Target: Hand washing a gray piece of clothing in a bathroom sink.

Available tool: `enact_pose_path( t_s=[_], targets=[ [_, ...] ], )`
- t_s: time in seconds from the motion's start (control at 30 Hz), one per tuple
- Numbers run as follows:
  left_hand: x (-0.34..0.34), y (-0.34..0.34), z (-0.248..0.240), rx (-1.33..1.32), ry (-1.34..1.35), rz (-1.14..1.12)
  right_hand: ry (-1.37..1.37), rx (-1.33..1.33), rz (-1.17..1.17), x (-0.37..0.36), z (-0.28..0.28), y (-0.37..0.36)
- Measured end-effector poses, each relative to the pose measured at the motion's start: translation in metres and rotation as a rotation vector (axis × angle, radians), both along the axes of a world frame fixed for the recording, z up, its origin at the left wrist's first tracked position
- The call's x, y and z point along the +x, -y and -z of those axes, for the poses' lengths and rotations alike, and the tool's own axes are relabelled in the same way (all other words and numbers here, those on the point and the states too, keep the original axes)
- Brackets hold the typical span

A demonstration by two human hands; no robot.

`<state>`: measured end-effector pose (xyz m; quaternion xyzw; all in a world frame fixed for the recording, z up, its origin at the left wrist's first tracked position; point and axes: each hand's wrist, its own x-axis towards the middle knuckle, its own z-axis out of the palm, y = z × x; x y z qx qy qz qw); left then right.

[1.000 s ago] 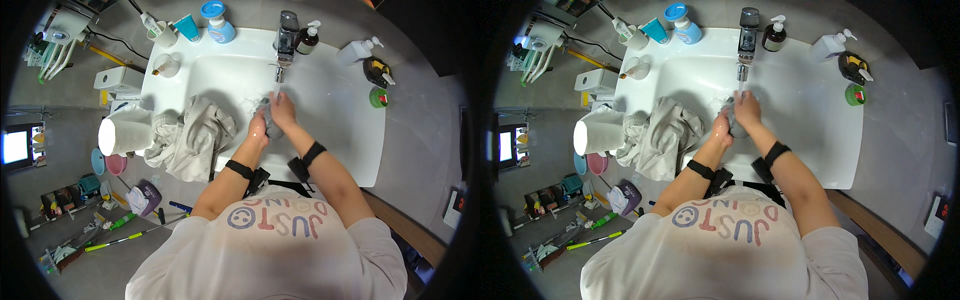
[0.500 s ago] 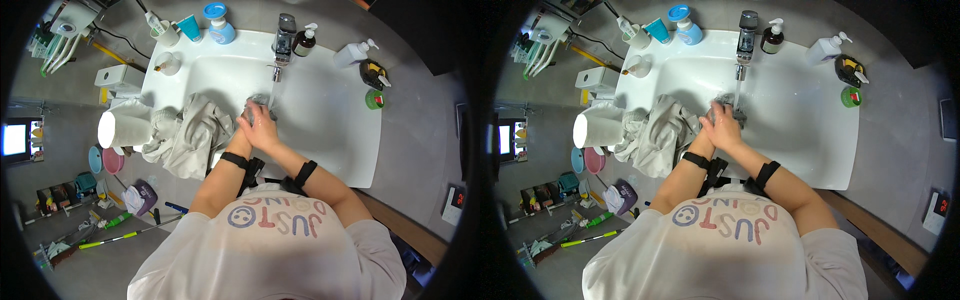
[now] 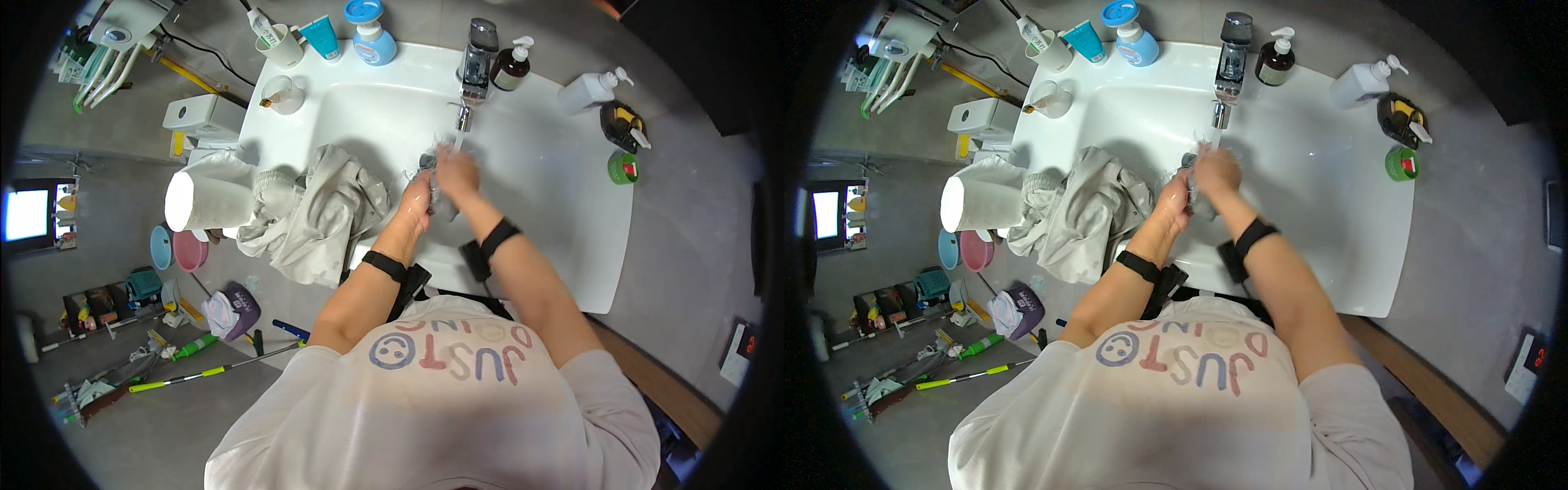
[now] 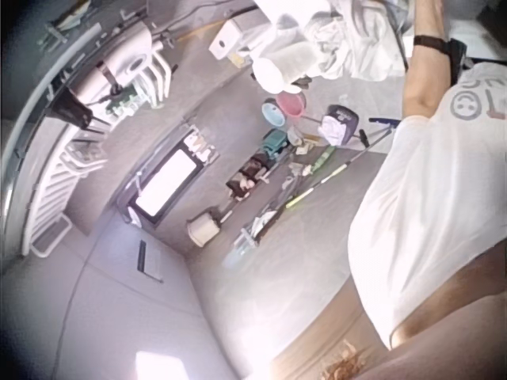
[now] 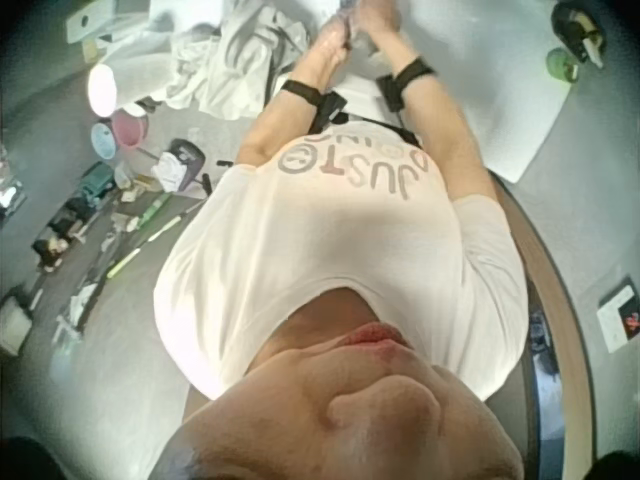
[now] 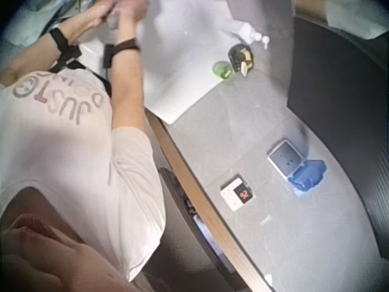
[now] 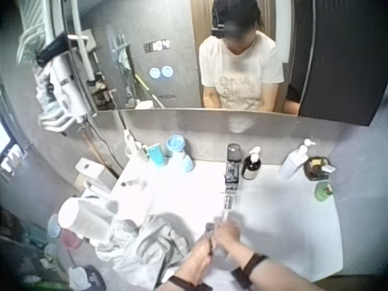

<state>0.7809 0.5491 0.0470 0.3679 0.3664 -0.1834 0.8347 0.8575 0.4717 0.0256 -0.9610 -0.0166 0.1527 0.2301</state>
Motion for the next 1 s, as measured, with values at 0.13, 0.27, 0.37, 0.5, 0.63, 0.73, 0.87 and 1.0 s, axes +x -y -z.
enact_pose_path(
  t_s=[0.13, 0.27, 0.37, 0.5, 0.63, 0.73, 0.87, 1.0],
  targets=[
    [-0.016, -0.007, -0.01, 0.044, 0.086, -0.208, -0.014, 0.182, 0.039, 0.021, -0.028, 0.007],
    [-0.013, -0.026, 0.015, -0.406, -0.298, -0.274, 0.264, 0.602, -0.236, -0.019, -0.052, 0.013],
    [-0.013, -0.026, 0.005, -0.616, -0.079, -0.331, 0.342, 0.594, -0.457, -0.086, -0.082, 0.006],
    [-0.003, -0.006, 0.035, -0.727, 0.278, -0.173, 0.067, 0.373, -0.323, -0.071, -0.074, -0.003],
    [0.015, 0.019, 0.023, -0.532, 0.069, -0.339, -0.064, 0.212, 0.157, 0.009, -0.02, 0.018],
    [0.02, 0.003, 0.021, -0.649, 0.166, -0.316, 0.426, 0.265, -0.044, -0.031, -0.014, 0.005],
    [-0.011, -0.009, 0.071, -1.778, 0.082, -0.648, 0.054, 0.375, -0.242, -0.05, -0.054, -0.017],
    [0.004, 0.01, 0.021, -0.505, 0.114, -0.298, 0.044, 0.23, 0.109, 0.007, -0.008, 0.008]
  ],
)
